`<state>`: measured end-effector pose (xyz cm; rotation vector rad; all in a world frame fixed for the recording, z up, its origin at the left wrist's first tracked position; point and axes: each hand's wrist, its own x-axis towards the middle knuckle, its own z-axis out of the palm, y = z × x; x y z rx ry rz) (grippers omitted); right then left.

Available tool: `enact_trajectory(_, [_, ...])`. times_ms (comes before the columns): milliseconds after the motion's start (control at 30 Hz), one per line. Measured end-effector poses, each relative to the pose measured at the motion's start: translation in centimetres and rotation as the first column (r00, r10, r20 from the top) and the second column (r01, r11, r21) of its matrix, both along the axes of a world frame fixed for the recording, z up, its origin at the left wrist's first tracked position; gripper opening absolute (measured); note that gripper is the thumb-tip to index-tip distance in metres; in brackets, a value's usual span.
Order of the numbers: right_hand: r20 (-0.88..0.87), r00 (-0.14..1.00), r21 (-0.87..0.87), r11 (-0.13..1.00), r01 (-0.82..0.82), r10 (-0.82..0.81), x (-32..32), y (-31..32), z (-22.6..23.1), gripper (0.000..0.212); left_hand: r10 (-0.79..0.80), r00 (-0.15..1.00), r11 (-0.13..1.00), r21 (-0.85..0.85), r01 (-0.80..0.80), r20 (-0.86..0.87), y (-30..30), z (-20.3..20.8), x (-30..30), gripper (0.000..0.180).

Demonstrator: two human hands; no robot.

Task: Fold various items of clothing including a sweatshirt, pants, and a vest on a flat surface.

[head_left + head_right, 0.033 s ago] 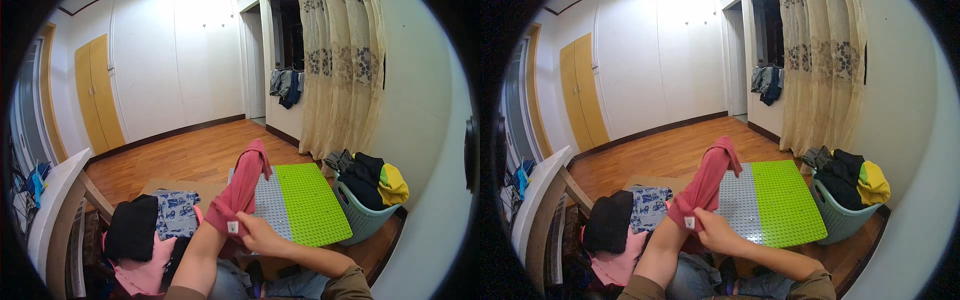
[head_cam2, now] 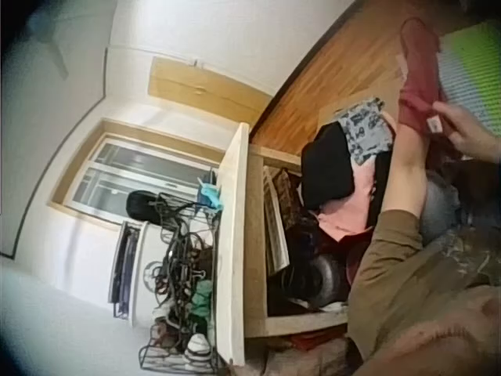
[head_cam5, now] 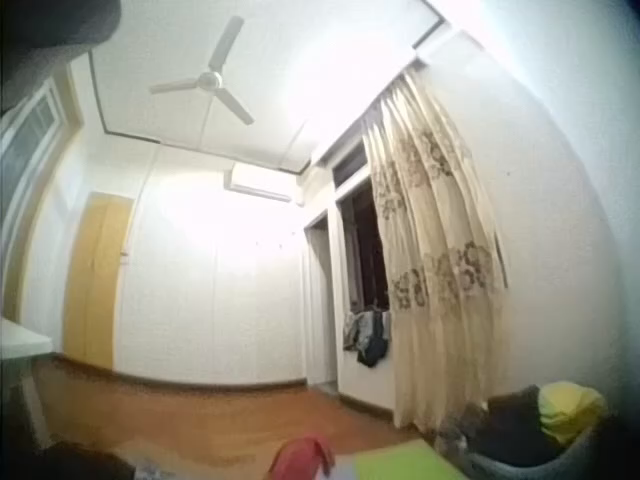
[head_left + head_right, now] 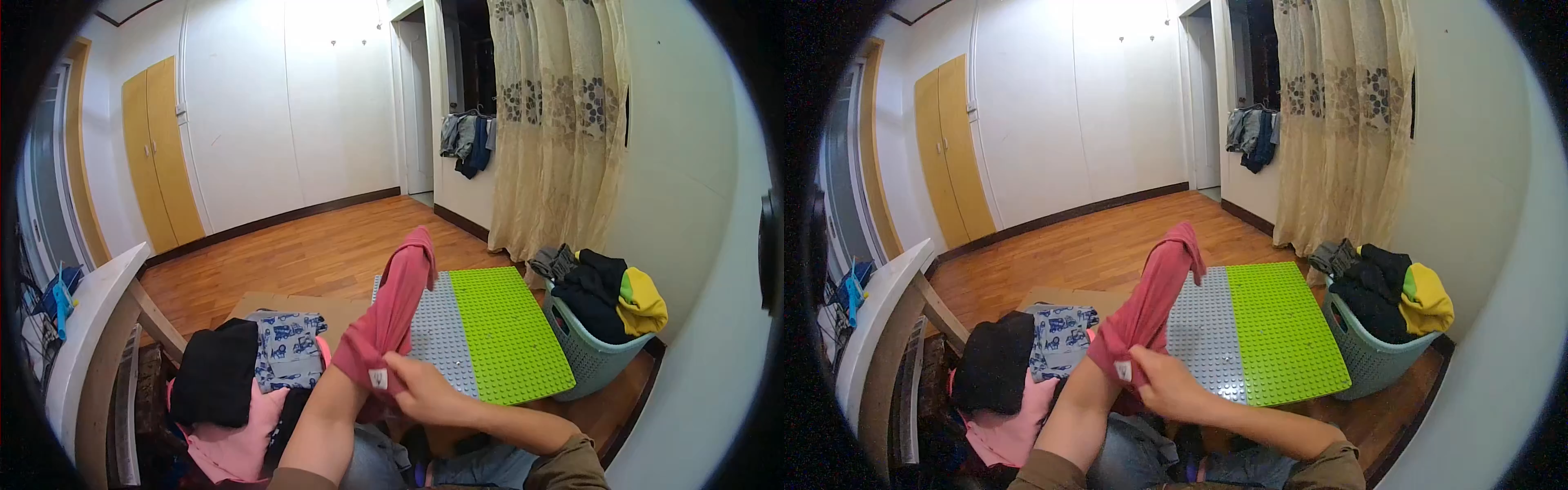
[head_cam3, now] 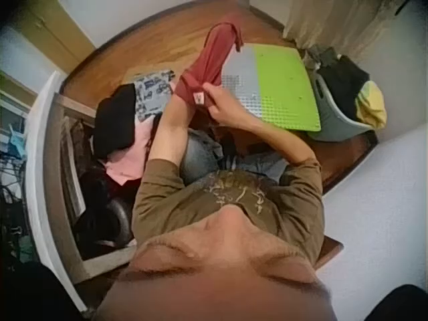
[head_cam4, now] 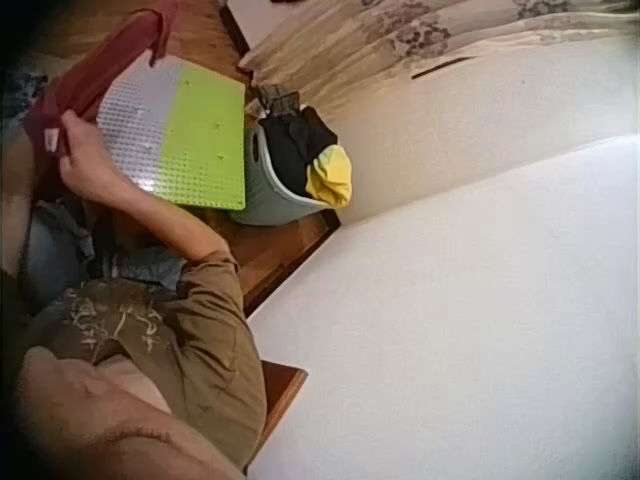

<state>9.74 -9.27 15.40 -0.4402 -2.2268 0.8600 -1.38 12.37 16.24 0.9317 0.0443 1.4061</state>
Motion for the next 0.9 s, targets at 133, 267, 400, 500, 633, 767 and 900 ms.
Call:
enact_trajectory(133, [-0.002, 0.991, -0.007, 0.991, -0.131, 0.131, 0.5, -3.4, 0.4, 0.019, 0.029, 1.0, 0.999, -0.042, -0.029, 0.008, -3.8, -4.8, -3.4, 0.031])
enact_trajectory(267, [0.038, 0.977, 0.039, 0.977, -0.21, 0.209, 0.9, -6.7, 0.3, 0.021, 0.09, 0.996, 0.992, -0.089, -0.089, 0.007, -7.2, -8.5, -5.3, 0.034])
enact_trajectory(400, [-0.024, 0.944, 0.151, 0.935, -0.321, 0.328, 0.8, -8.4, -1.3, 0.024, 0.098, 0.995, 0.986, -0.139, -0.094, 0.02, -8.7, -12.8, -4.3, 0.037])
enact_trajectory(500, [-0.051, 0.985, 0.172, 0.973, -0.156, 0.167, 0.1, -5.6, 1.1, 0.021, 0.157, 0.987, 0.973, -0.171, -0.152, 0.016, -7.3, -8.8, -4.8, 0.039])
enact_trajectory(633, [-0.447, 0.791, 0.278, 0.775, 0.567, -0.418, -1.3, 5.4, 2.7, 0.025, 0.158, 0.987, 0.963, -0.227, -0.145, 0.036, -2.1, -3.1, -3.0, 0.042])
enact_trajectory(767, [-0.358, 0.875, 0.14, 0.907, 0.397, -0.327, -2.6, 9.6, 0.3, 0.022, 0.178, 0.983, 0.954, -0.253, -0.163, 0.04, -0.5, -0.6, -3.2, 0.045])
enact_trajectory(900, [-0.257, 0.954, 0.054, 0.983, 0.175, -0.156, -2.4, 6.8, -0.9, 0.019, 0.203, 0.978, 0.934, -0.308, -0.18, 0.041, 0.9, 0.3, -3.3, 0.049])
